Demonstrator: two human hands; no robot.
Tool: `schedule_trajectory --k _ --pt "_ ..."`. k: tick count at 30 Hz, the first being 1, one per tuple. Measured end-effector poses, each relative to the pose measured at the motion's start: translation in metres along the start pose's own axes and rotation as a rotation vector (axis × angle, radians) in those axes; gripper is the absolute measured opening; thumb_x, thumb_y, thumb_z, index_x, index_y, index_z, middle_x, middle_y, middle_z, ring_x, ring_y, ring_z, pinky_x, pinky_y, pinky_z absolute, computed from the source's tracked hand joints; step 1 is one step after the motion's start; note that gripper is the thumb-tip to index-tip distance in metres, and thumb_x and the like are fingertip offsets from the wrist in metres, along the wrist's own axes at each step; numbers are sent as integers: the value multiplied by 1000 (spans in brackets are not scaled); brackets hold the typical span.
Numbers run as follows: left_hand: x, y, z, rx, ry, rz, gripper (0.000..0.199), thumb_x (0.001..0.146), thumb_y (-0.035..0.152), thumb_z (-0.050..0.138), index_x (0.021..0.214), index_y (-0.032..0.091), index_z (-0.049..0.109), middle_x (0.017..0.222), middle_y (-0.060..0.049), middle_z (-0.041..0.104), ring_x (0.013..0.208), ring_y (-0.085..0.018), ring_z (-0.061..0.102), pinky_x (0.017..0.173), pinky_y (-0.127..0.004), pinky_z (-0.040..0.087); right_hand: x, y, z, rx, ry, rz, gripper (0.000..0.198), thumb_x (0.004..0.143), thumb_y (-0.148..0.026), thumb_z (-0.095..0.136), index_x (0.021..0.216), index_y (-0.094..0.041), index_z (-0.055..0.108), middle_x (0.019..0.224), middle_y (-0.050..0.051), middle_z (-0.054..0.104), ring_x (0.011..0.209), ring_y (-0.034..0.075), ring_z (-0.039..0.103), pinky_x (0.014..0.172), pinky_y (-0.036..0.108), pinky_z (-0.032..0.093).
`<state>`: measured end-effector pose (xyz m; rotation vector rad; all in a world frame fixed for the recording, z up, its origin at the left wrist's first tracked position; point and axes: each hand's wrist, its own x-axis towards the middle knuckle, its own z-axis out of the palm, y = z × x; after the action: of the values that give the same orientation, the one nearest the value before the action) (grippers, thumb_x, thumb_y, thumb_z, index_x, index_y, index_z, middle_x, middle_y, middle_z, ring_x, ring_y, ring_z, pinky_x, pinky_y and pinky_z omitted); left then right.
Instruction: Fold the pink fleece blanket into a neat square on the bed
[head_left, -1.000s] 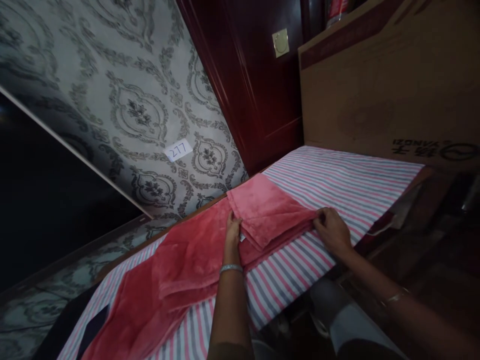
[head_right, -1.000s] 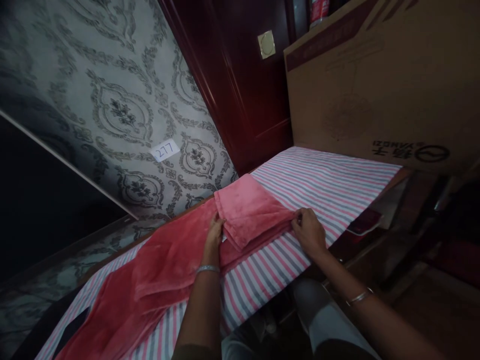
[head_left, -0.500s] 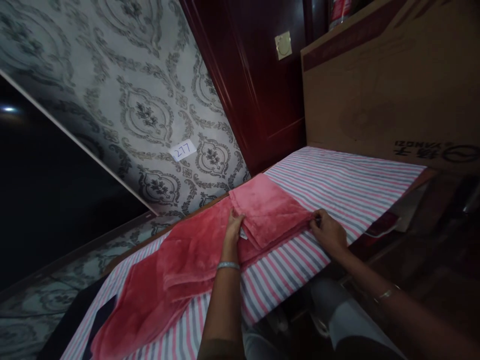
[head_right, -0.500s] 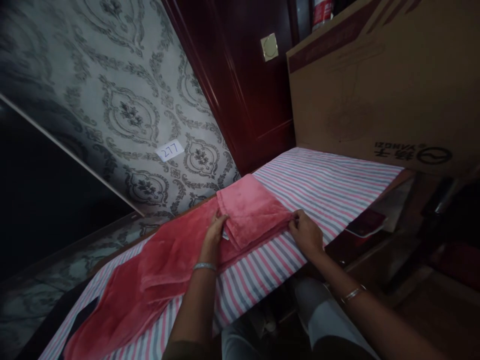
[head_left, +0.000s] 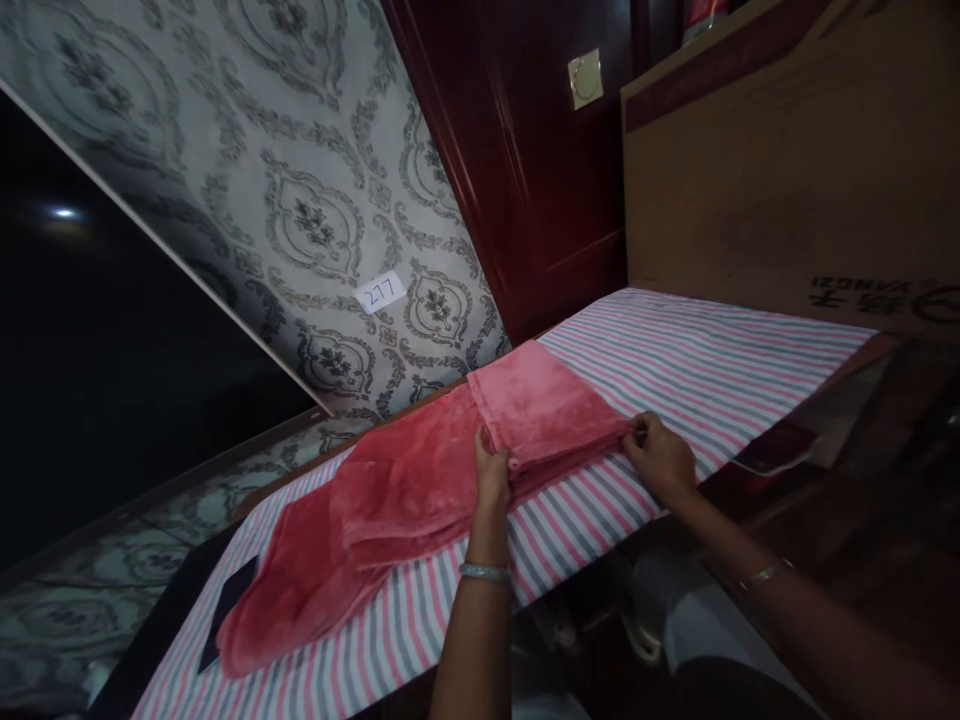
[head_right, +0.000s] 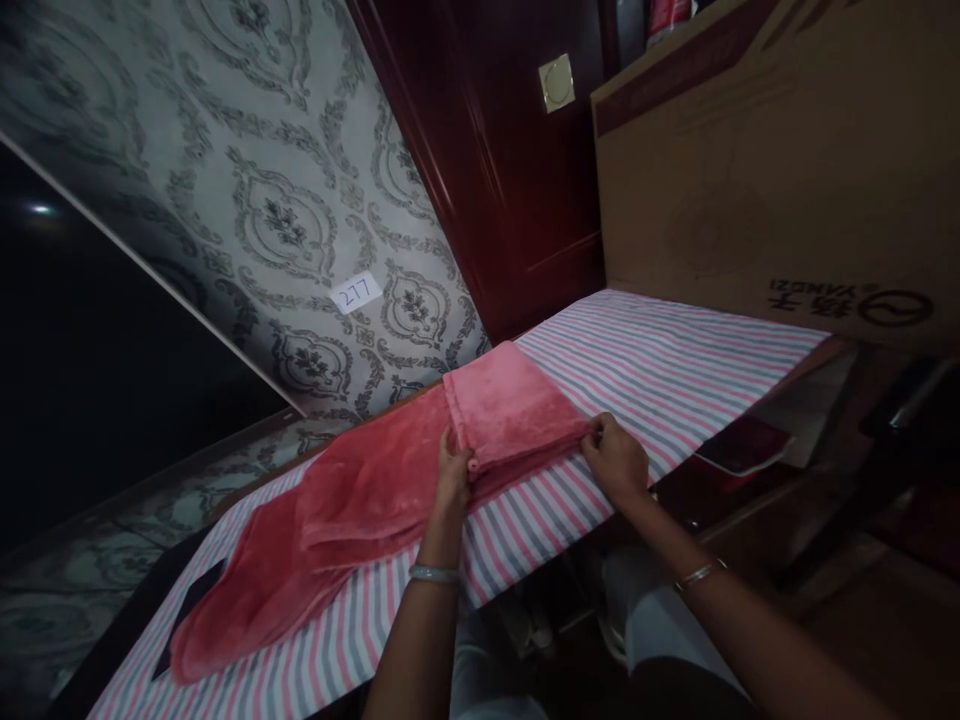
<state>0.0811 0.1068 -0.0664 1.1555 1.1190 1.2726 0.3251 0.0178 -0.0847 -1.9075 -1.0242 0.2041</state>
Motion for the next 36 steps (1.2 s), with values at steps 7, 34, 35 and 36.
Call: schedule_trajectory --k 7,34,35,36 --pt "-3 -4 -1 83 70 30 76 64 8 71 138 21 58 138 -12 66 129 -29 62 107 -38 51 -1 0 0 -30 -10 19 14 84 -29 57 95 -19 61 71 2 61 60 15 46 59 27 25" --pt "-80 31 38 1369 -262 756 63 88 20 61 150 18 48 155 -16 51 146 -32 43 122 -54 36 3 2 -3 -22 -46 -127 56 87 -35 45 138 -22 64 92 8 73 79 24 65 70 33 46" --pt "-82 28 45 1393 -304 734 68 88 25 64 153 17 44 157 -17 49 146 -33 43 121 -55 37 5 1 -3 42 -31 -149 53 86 -35 44 131 -21 68 95 8 74 80 24 65 71 33 47" --pt "-83 25 52 1415 -321 697 73 87 29 67 155 16 41 158 -19 47 144 -35 45 118 -56 40 7 -1 -4 108 -19 -170 51 84 -36 44 124 -21 71 97 8 74 81 23 65 72 33 48"
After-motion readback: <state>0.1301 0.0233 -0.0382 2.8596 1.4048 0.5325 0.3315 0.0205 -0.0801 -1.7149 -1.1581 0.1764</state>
